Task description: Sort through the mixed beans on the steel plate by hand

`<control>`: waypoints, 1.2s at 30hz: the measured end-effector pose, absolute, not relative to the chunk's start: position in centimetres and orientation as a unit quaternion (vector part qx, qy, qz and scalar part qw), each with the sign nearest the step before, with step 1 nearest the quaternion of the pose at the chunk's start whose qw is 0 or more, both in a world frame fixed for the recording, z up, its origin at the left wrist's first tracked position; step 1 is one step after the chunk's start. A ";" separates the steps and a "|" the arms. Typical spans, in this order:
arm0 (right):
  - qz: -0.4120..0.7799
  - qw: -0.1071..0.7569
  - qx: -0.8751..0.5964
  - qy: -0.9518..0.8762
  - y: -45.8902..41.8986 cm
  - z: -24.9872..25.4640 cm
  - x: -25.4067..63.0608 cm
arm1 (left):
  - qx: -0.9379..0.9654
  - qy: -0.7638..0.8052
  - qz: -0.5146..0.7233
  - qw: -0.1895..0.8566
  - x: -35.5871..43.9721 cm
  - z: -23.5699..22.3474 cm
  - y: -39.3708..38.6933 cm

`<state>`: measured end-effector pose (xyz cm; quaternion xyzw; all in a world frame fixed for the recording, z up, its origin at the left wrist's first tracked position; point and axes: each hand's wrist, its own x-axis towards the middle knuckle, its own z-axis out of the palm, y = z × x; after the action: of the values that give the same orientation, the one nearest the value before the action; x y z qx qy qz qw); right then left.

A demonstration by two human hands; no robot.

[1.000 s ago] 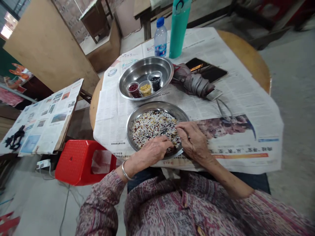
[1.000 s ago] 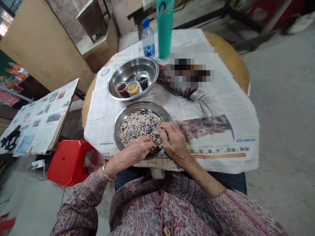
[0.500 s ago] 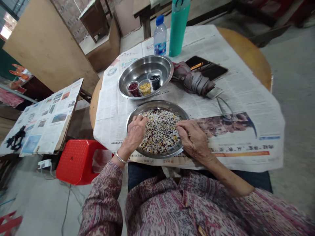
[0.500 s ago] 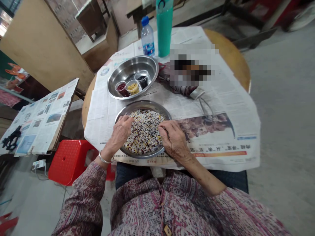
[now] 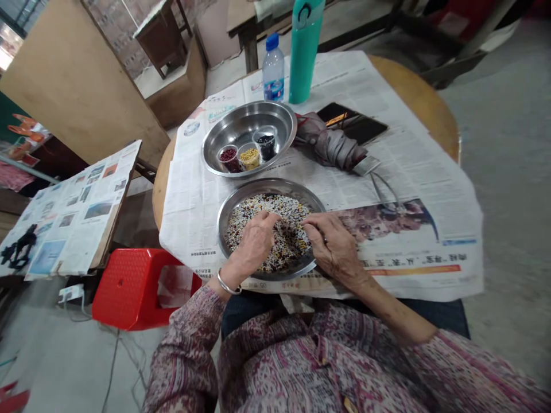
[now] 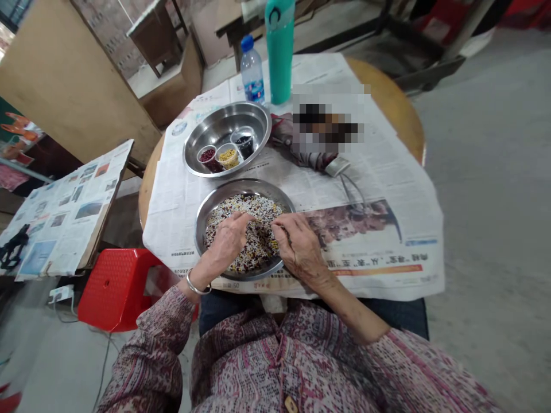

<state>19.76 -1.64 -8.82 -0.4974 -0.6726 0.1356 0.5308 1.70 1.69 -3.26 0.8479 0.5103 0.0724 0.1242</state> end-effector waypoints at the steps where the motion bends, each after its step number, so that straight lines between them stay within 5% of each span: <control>1: 0.137 0.529 -0.498 -0.673 -1.7 -8.8 19.8 | 0.858 0.494 0.070 0.122 1.9 -3.2 1.4; 10: 0.128 0.530 -0.493 -0.678 -1.8 -8.8 19.8 | 0.925 0.375 0.049 0.035 3.5 -3.6 2.5; 17: 0.136 0.523 -0.495 -0.680 -1.9 -8.6 19.9 | 0.853 0.521 0.031 -0.006 0.3 -2.0 4.5; 29: 0.129 0.532 -0.490 -0.678 -1.8 -8.9 19.8 | 0.838 0.516 -0.006 0.177 0.1 -1.3 -2.3; 36: 0.132 0.532 -0.492 -0.677 -1.7 -8.9 19.8 | 0.872 0.473 0.059 0.113 3.2 -2.1 1.3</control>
<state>19.84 -1.70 -8.87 -0.4919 -0.6768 0.1321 0.5316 3.25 1.27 -2.09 0.8718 0.4729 0.0589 0.1133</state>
